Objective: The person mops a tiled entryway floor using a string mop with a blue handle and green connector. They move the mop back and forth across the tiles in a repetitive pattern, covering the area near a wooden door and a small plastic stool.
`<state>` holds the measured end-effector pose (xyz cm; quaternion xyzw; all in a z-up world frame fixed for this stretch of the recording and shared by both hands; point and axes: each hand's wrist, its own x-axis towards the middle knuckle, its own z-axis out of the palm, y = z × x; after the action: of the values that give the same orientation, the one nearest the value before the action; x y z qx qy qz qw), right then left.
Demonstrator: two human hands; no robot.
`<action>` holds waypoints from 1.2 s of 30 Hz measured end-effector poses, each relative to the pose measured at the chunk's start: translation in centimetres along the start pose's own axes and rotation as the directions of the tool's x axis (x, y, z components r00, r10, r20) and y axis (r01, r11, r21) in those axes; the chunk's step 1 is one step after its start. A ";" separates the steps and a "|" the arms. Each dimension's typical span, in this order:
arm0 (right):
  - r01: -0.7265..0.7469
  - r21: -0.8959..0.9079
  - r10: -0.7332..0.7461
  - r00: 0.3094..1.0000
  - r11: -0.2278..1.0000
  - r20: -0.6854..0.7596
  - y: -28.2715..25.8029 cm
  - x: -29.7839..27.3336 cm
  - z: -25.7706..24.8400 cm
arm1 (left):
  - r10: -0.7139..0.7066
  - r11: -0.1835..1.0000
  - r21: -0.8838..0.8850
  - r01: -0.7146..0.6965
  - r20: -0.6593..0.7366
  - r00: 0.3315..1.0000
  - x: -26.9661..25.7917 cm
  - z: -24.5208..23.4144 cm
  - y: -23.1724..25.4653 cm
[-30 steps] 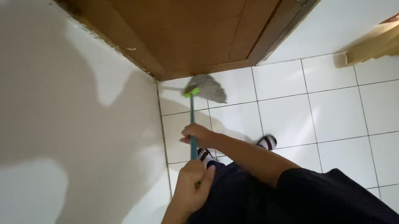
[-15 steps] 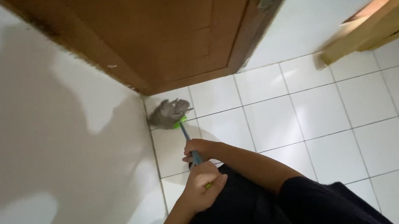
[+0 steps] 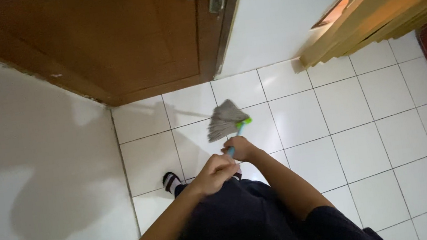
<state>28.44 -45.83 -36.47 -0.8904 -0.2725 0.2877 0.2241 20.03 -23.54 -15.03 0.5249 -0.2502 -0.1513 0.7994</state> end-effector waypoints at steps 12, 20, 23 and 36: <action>-0.123 0.329 0.187 0.968 0.936 -0.170 9.4 -9.7 0.5 | -0.210 0.970 0.123 0.210 -0.011 0.978 3.6 7.4 -3.1; 0.119 0.241 -0.080 0.983 0.963 -0.165 -1.5 -5.6 2.6 | -0.220 0.945 0.189 0.266 -0.230 0.948 -5.0 4.6 4.6; 0.160 0.247 -0.148 0.987 0.956 -0.068 -6.2 -2.9 5.2 | -0.208 0.915 0.263 0.305 -0.340 0.917 -11.0 3.7 4.0; 0.602 0.355 -0.612 0.785 0.716 -0.095 -34.3 7.0 11.8 | -0.120 0.643 0.611 0.463 -0.516 0.848 -24.3 0.4 21.7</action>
<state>13.55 -12.90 -28.86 -0.6892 -0.4938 0.2567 0.4640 -0.84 -2.86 -0.90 0.8471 -0.0159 -0.0526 0.5286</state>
